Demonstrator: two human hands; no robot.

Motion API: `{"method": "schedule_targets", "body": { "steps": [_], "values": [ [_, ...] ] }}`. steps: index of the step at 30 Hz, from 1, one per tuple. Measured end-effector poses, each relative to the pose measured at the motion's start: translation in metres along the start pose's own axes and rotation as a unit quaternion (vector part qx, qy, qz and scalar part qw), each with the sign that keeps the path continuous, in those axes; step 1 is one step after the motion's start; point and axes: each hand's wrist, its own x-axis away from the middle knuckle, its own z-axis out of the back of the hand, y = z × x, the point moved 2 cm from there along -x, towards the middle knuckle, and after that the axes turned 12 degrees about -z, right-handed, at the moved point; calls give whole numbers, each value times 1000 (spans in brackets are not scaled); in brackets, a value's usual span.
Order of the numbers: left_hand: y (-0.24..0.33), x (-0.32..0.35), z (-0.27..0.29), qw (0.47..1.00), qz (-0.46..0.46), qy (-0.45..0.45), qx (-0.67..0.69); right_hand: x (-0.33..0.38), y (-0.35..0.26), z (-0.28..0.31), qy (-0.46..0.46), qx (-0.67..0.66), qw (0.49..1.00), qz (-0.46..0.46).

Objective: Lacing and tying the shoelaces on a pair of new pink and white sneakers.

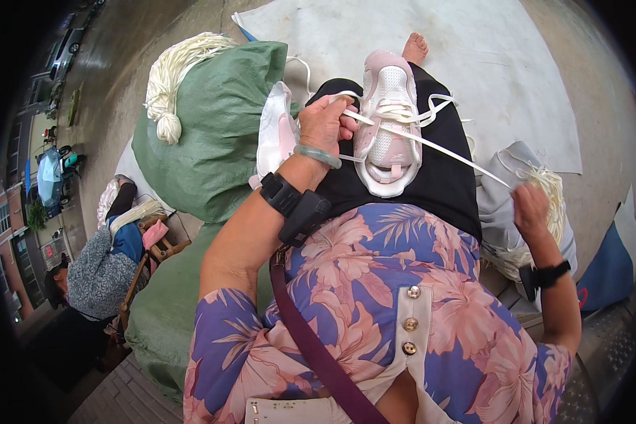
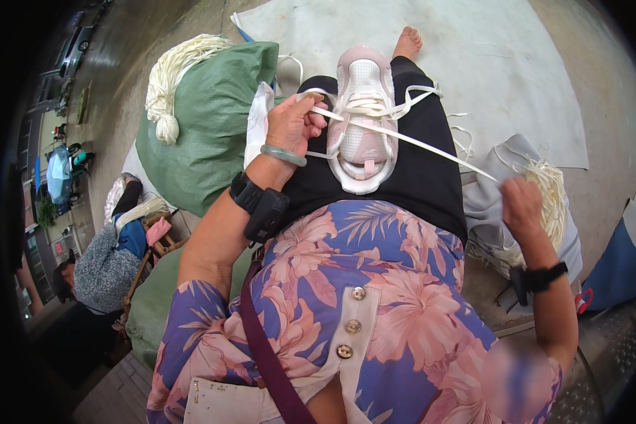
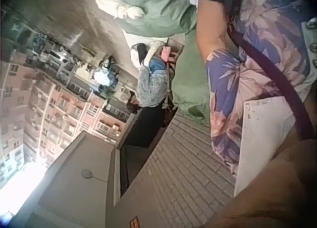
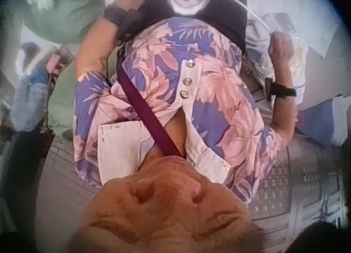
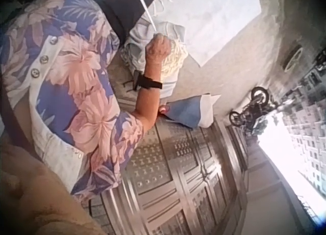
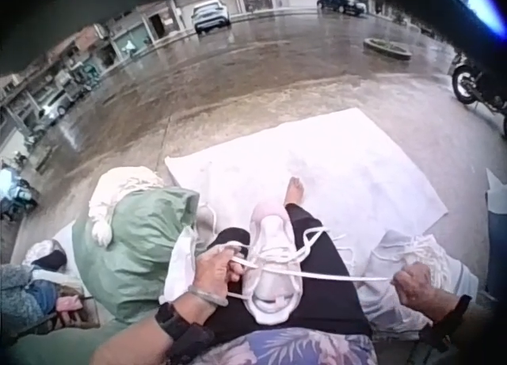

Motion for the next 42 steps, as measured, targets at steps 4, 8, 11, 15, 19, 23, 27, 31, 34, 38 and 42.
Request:
{"method": "schedule_targets", "body": {
  "steps": [4,8,11,15,19,23,27,31,34,38,42],
  "values": [
    [-4,4,1,999,-16,21,-27,52,38,-2,-17,8,994,-104],
    [-3,8,-8,996,-8,-6,-94,65,55,-26,-71,0,983,-169],
    [3,10,1,986,8,-37,-162,34,39,-35,-113,-44,984,-130],
    [30,20,-13,741,-430,-33,-515,-47,-29,-34,-26,-176,982,-68],
    [26,32,-42,672,-482,-167,-537,-105,-93,-49,-71,-289,953,-62],
    [14,33,-46,624,-469,-189,-595,-131,-132,-62,-8,-228,973,31],
    [5,30,-41,626,-446,-185,-613,-132,-140,-68,-69,-176,981,29],
    [-2,27,-38,659,-450,-176,-576,-123,-143,-74,-84,-201,975,-44],
    [-5,25,-38,666,-461,-176,-560,-122,-146,-79,-63,-209,974,-57],
    [-6,14,-41,666,-451,-177,-568,-133,-144,-89,-39,-237,970,-47],
    [-5,8,-40,670,-432,-162,-582,-147,-144,-94,-26,-241,970,-18]
  ]
}}
